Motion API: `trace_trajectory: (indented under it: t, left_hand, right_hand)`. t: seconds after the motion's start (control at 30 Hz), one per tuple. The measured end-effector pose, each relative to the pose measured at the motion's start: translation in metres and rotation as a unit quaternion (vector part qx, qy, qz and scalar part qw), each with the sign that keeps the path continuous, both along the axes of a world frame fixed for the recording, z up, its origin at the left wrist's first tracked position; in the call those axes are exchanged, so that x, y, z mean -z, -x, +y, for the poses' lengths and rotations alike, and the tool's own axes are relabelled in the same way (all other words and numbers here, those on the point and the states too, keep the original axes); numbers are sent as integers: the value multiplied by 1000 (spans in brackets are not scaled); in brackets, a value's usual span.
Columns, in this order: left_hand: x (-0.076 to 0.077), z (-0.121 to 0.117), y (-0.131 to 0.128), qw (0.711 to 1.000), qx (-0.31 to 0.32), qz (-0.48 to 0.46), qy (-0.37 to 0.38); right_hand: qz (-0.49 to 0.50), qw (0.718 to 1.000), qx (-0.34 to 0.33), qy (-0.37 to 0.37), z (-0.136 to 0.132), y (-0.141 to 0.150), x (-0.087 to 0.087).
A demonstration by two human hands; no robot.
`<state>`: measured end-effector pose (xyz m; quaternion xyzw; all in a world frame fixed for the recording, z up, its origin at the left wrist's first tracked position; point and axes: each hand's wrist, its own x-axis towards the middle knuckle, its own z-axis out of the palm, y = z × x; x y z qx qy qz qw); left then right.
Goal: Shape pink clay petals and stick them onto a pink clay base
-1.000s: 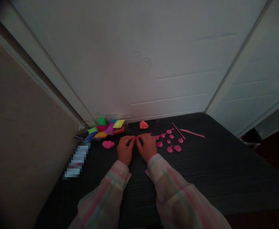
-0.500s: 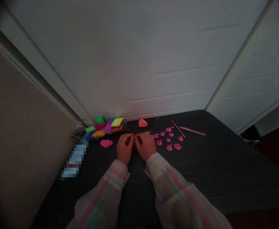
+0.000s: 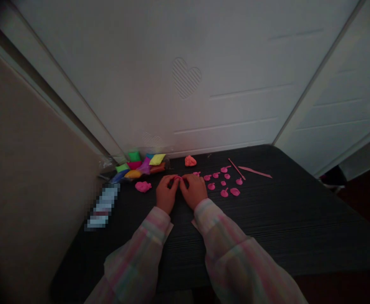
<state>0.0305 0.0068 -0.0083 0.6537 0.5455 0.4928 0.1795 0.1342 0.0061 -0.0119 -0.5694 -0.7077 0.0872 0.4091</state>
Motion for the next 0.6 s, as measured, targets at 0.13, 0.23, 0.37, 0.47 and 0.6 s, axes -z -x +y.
trace_trajectory:
  t: [0.13, 0.23, 0.37, 0.47, 0.6]
  left_hand:
    - [2, 2, 1, 1000, 3, -5, 10]
    - [3, 3, 1, 1000, -4, 1, 6]
    - [4, 2, 1, 1000, -16, 8, -4]
    - [4, 2, 0, 1000, -20, 10, -10]
    - [3, 1, 0, 999, -21, 22, -21]
  right_hand:
    - [-3, 1000, 4, 0, 0, 0, 0]
    - [-6, 1000, 0, 0, 0, 0, 0]
    - [-3, 1000, -3, -1, 0, 1, 1]
    - [-2, 1000, 4, -4, 1, 1, 1]
    - [0, 1000, 10, 0, 1, 0, 0]
